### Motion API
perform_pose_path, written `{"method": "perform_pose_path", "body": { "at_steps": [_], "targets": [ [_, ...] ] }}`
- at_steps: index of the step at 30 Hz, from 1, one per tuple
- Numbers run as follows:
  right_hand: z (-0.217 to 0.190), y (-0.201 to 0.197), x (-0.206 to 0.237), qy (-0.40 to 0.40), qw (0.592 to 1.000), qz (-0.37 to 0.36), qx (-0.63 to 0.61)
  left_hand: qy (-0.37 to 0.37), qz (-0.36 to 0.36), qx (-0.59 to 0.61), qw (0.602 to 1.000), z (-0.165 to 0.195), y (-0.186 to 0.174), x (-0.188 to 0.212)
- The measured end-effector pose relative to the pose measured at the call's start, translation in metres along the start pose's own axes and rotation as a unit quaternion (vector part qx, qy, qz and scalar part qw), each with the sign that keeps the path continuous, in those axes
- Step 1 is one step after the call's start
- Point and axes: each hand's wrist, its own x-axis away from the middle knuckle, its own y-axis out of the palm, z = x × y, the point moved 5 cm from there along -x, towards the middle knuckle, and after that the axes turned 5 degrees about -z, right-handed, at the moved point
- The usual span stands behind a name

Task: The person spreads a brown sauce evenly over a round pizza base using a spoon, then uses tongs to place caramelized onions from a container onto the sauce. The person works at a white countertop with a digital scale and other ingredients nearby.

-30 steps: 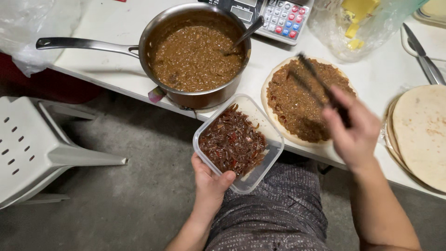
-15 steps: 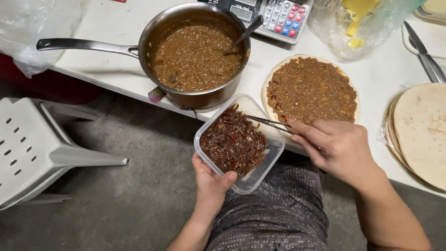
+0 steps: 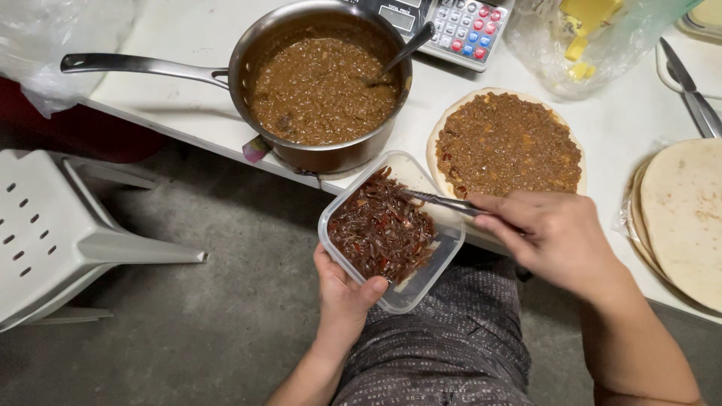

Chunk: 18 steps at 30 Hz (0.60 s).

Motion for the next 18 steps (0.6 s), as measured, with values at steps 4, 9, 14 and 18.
{"method": "perform_pose_path", "body": {
  "at_steps": [4,9,14,18],
  "targets": [
    [0.001,-0.002,0.001,0.009,1.000,0.002,-0.007,0.005,-0.001,-0.002,1.000,-0.001,0.000,0.001],
    [-0.008,0.005,-0.004,-0.018,0.999,0.010,0.038,0.007,-0.001,-0.008,1.000,-0.001,0.001,-0.001],
    [-0.010,0.012,-0.012,0.001,0.996,-0.043,0.077,-0.009,0.001,-0.014,1.000,-0.001,0.000,0.000],
    [-0.009,0.003,-0.011,-0.026,1.000,-0.006,0.017,-0.002,0.000,-0.002,1.000,-0.001,0.001,-0.001]
  ]
}}
